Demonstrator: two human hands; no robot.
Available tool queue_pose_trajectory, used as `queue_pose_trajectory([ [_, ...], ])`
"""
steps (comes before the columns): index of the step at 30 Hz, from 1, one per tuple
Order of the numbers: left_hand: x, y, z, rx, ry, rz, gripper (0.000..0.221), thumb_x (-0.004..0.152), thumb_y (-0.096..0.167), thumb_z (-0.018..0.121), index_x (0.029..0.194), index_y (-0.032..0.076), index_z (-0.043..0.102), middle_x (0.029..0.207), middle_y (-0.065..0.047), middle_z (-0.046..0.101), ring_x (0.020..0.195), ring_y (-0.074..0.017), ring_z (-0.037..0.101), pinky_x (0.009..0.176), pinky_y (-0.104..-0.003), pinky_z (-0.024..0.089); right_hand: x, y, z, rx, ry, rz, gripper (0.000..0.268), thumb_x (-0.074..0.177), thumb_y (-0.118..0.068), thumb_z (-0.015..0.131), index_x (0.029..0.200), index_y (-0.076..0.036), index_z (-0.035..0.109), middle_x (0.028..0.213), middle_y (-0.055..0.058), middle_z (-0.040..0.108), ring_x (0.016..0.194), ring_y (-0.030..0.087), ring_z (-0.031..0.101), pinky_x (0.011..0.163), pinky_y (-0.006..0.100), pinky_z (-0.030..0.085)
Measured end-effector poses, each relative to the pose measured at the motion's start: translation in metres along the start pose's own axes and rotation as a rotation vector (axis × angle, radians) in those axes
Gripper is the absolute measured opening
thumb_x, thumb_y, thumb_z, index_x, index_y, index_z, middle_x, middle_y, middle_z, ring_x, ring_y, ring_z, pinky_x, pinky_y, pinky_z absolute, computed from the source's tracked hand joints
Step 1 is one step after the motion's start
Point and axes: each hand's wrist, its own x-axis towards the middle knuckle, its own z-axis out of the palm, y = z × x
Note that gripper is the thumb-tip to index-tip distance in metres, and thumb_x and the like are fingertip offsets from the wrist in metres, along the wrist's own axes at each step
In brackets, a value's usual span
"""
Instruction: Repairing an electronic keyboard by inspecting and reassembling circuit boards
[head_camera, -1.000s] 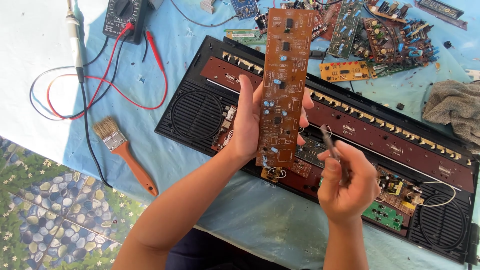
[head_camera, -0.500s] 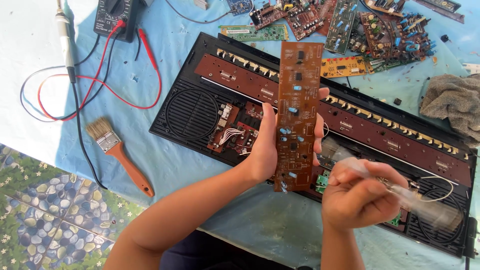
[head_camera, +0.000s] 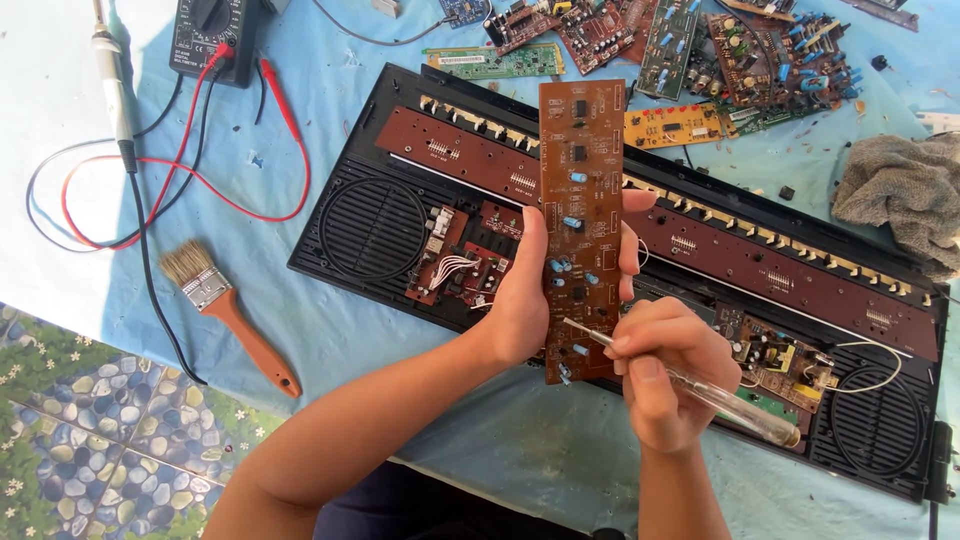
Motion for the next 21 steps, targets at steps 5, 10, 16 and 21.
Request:
queue_pose_trajectory([
  [5,0.000,0.001,-0.001,0.036,-0.003,0.004,0.088,0.101,0.071,0.033,0.149,-0.001,0.045,0.098,-0.004,0.060,0.083,-0.0142,0.060,0.078,-0.029,0.052,-0.001,0.005,0.002,0.070,0.009,-0.043,0.042,0.107,-0.038,0.053,0.083,-0.004,0.059,0.070,0.010,0.056,0.054,0.015,0.047,0.056,0.028,0.038],
  [10,-0.002,0.002,0.001,0.117,0.029,-0.020,0.090,0.099,0.073,0.032,0.147,0.000,0.048,0.094,-0.003,0.059,0.080,-0.0136,0.059,0.078,-0.028,0.052,0.001,-0.001,0.006,-0.083,0.013,-0.077,0.058,0.108,-0.045,0.050,0.074,-0.001,0.066,0.064,0.014,0.063,0.043,0.015,0.053,0.046,0.024,0.043],
  [16,-0.007,-0.004,0.004,0.109,0.061,-0.045,0.091,0.097,0.075,0.033,0.148,0.001,0.049,0.094,-0.002,0.060,0.078,-0.0129,0.059,0.072,-0.027,0.050,-0.007,0.002,0.009,-0.150,0.083,-0.043,0.053,0.105,-0.035,0.051,0.065,-0.001,0.058,0.053,0.013,0.055,0.041,0.019,0.052,0.046,0.027,0.041],
  [21,-0.008,-0.002,0.007,0.059,0.072,-0.053,0.090,0.096,0.075,0.035,0.145,0.000,0.050,0.093,-0.002,0.059,0.076,-0.0132,0.058,0.073,-0.027,0.051,-0.005,-0.001,0.012,-0.166,0.043,-0.072,0.054,0.105,-0.034,0.050,0.063,-0.002,0.057,0.054,0.013,0.057,0.043,0.020,0.053,0.048,0.028,0.039],
])
